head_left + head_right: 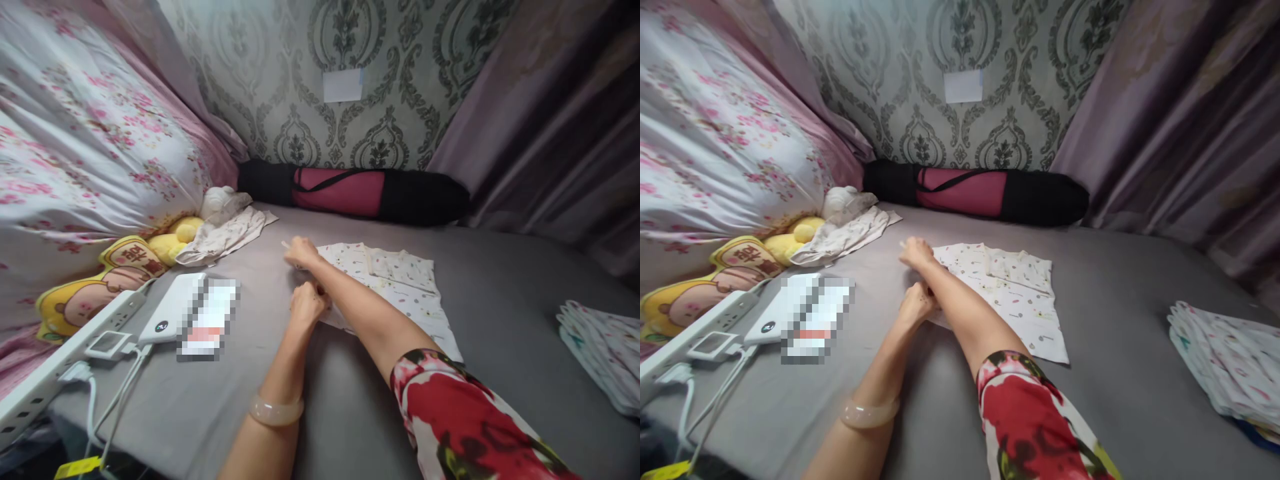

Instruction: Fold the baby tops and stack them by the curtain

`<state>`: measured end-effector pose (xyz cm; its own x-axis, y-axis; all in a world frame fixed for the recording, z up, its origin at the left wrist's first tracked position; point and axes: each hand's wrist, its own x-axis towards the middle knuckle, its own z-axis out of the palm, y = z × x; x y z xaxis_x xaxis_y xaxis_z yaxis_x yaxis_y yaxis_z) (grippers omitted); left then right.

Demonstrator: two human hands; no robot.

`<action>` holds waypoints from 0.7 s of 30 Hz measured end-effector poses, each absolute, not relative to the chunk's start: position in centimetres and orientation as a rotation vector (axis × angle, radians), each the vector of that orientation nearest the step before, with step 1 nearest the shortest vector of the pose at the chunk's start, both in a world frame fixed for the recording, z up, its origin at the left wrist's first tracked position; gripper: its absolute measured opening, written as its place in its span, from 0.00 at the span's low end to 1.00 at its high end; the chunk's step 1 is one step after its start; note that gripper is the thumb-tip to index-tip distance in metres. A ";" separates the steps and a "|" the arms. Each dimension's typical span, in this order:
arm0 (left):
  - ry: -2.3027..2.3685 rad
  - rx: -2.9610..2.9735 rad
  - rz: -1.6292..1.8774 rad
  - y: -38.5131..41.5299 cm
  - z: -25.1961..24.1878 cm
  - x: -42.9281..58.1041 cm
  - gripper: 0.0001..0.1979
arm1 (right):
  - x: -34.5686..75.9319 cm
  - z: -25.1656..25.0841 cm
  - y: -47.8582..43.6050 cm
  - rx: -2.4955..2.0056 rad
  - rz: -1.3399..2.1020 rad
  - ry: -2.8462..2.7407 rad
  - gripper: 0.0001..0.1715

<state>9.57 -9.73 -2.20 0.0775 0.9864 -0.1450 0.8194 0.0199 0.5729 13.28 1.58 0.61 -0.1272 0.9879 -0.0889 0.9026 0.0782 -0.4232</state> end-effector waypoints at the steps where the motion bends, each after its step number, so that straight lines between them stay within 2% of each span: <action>1: 1.787 1.841 0.384 -9.7 -2.3 9.7 0.09 | 14.3 0.8 1.9 -1.912 0.702 -1.981 0.08; 3: 1.785 1.846 0.383 -9.7 -2.6 9.8 0.09 | 16.7 1.4 2.3 -1.829 0.993 -1.586 0.05; 5: 1.787 1.866 0.390 -9.8 -2.8 9.9 0.09 | 19.0 2.2 2.0 -1.689 1.125 -1.286 0.02; 15: 1.831 1.875 0.312 -10.7 -2.3 10.3 0.08 | 27.5 4.4 -2.3 -1.415 1.155 -0.962 0.12; 21: 1.801 1.911 0.339 -11.5 -2.2 10.9 0.12 | 31.6 3.7 -4.4 -1.388 1.058 -0.755 0.16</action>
<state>10.93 -11.54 -2.21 0.0989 0.9840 -0.1483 0.8625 -0.0104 0.5059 31.60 -4.38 3.74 0.3807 0.9103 -0.1626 -0.1420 -0.1162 -0.9830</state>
